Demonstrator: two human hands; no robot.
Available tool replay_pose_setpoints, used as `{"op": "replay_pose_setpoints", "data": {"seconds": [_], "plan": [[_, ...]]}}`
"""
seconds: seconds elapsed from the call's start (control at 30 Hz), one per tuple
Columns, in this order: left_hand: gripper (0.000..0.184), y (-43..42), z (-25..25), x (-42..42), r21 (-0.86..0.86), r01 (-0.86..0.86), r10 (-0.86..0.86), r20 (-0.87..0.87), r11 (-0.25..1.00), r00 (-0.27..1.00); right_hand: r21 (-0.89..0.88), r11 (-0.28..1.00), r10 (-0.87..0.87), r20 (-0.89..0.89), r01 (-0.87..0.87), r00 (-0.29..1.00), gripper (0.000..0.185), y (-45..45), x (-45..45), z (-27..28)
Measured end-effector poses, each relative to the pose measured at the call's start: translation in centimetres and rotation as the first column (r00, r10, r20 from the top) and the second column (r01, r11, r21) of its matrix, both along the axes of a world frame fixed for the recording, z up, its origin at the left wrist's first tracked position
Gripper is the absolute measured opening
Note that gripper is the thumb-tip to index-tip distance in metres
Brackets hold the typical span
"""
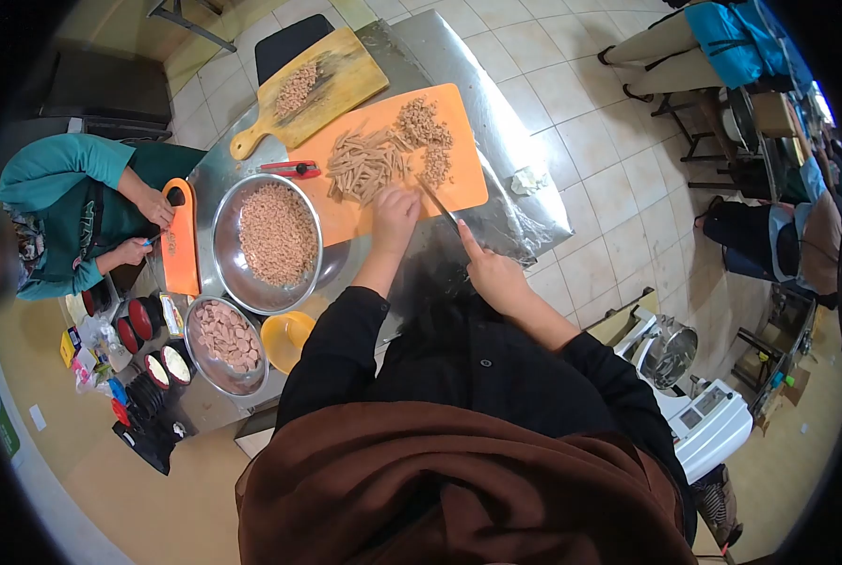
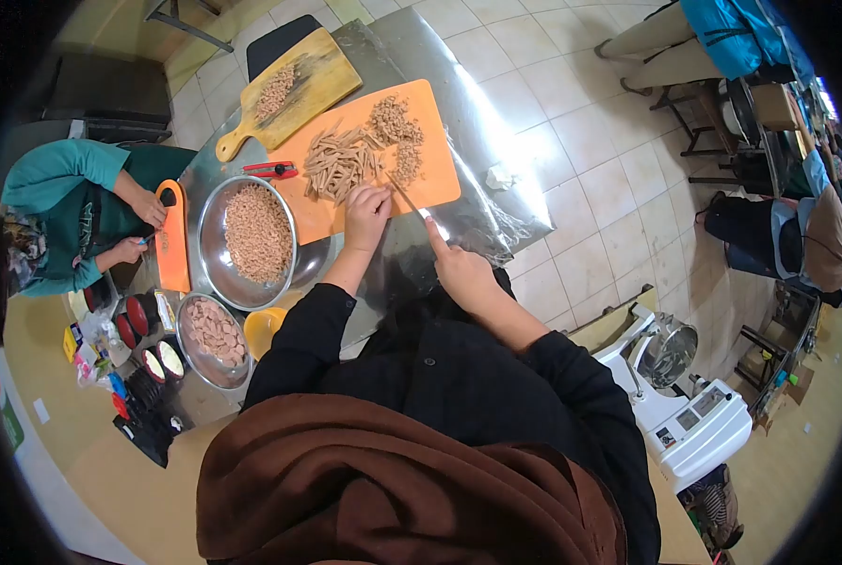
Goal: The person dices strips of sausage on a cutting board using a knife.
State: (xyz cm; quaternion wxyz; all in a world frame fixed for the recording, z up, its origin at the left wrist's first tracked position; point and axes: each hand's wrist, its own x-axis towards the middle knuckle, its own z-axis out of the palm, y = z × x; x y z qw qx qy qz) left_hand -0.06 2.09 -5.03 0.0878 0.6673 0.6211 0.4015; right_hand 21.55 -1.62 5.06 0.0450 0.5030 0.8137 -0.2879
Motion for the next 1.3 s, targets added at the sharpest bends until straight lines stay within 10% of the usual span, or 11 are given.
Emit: {"op": "replay_pose_setpoints", "data": {"seconds": [1.3], "plan": [[0.020, 0.1, 0.0, 1.0, -0.117, -0.159, 0.173, 0.117, 0.980, 0.978, 0.167, 0.982, 0.071, 0.080, -0.083, 0.994, 0.073, 0.7, 0.1, -0.2]]}}
